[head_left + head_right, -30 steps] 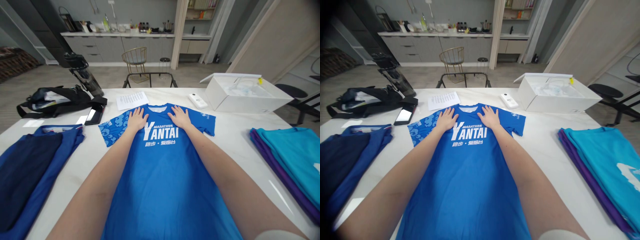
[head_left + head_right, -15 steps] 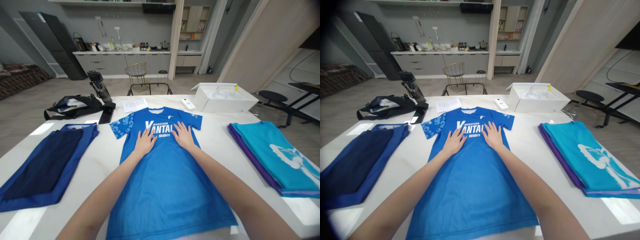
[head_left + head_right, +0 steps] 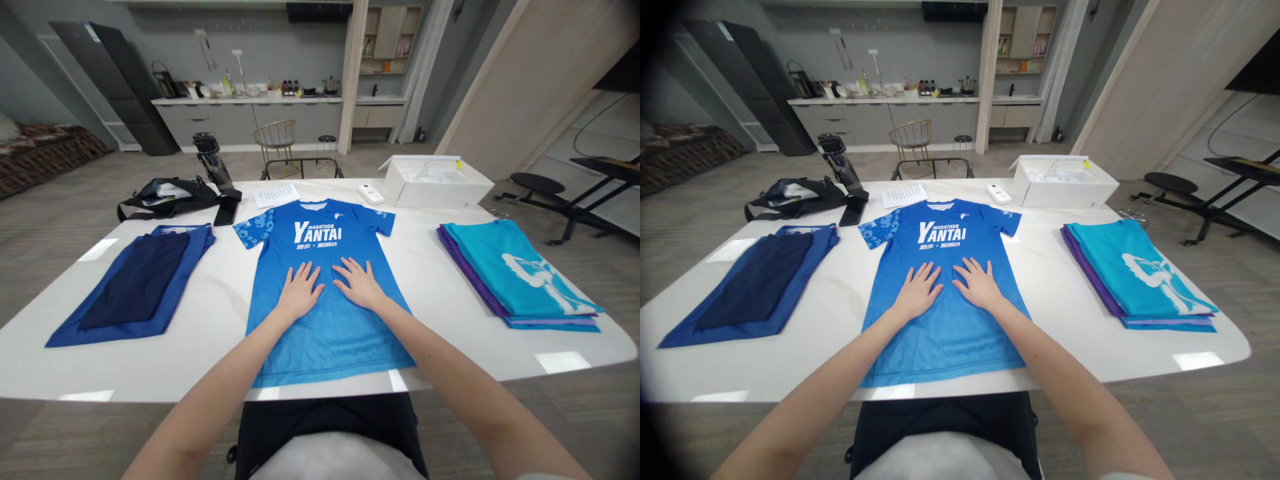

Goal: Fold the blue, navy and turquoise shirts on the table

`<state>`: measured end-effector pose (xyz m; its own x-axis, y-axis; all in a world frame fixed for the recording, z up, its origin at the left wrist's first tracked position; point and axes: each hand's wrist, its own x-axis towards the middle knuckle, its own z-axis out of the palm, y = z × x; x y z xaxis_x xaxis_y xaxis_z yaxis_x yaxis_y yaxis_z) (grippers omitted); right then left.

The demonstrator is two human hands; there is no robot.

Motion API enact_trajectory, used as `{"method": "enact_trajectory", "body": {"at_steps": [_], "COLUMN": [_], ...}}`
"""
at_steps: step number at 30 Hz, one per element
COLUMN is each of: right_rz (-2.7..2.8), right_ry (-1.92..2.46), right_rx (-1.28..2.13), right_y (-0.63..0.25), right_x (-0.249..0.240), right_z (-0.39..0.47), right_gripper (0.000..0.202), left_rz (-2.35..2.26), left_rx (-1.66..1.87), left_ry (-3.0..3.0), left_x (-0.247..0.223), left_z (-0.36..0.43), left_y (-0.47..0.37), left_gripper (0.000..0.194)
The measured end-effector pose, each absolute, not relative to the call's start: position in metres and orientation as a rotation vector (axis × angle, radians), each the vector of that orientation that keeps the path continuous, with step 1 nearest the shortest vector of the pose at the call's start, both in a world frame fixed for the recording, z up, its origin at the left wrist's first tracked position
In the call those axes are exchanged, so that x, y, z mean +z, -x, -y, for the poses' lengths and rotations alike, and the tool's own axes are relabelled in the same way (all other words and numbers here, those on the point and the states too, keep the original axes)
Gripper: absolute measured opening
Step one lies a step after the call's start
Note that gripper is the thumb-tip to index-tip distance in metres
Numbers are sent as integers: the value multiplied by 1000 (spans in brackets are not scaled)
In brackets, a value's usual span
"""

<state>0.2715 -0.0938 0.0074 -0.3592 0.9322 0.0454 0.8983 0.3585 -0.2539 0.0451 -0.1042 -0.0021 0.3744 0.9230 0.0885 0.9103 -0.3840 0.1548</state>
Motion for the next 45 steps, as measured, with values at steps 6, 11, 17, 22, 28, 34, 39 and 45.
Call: {"method": "enact_trajectory", "body": {"at_steps": [6,11,17,22,28,34,39,45], "right_rz": [2490,2510,2520,2488,2396,2381,2281,2299], "right_ry": [1582,1586,1651,1680,1764,1723,1820,1893], "right_rx": [272,260,242,249,197,224,135,54], "right_y": [-268,-266,-257,-250,-258,-287,-336,-356], "right_x": [7,10,11,10,4,-2,-11,-19], "right_z": [153,196,227,239,245,256,267,283], "right_gripper": [62,67,68,69,68,64,65,68], "left_rz": [-1548,-1467,-1498,-1685,-1764,-1642,-1683,-1875], "left_rx": [215,181,163,191,198,215,216,195], "left_ry": [-2636,-2677,-2667,-2566,-2524,-2564,-2542,-2463], "left_x": [3,4,4,3,-1,-1,0,-1], "left_z": [169,199,213,225,235,245,261,280], "left_y": [-46,-32,-15,-14,-10,4,20,18], "left_gripper": [60,60,60,67,68,63,59,63]}}
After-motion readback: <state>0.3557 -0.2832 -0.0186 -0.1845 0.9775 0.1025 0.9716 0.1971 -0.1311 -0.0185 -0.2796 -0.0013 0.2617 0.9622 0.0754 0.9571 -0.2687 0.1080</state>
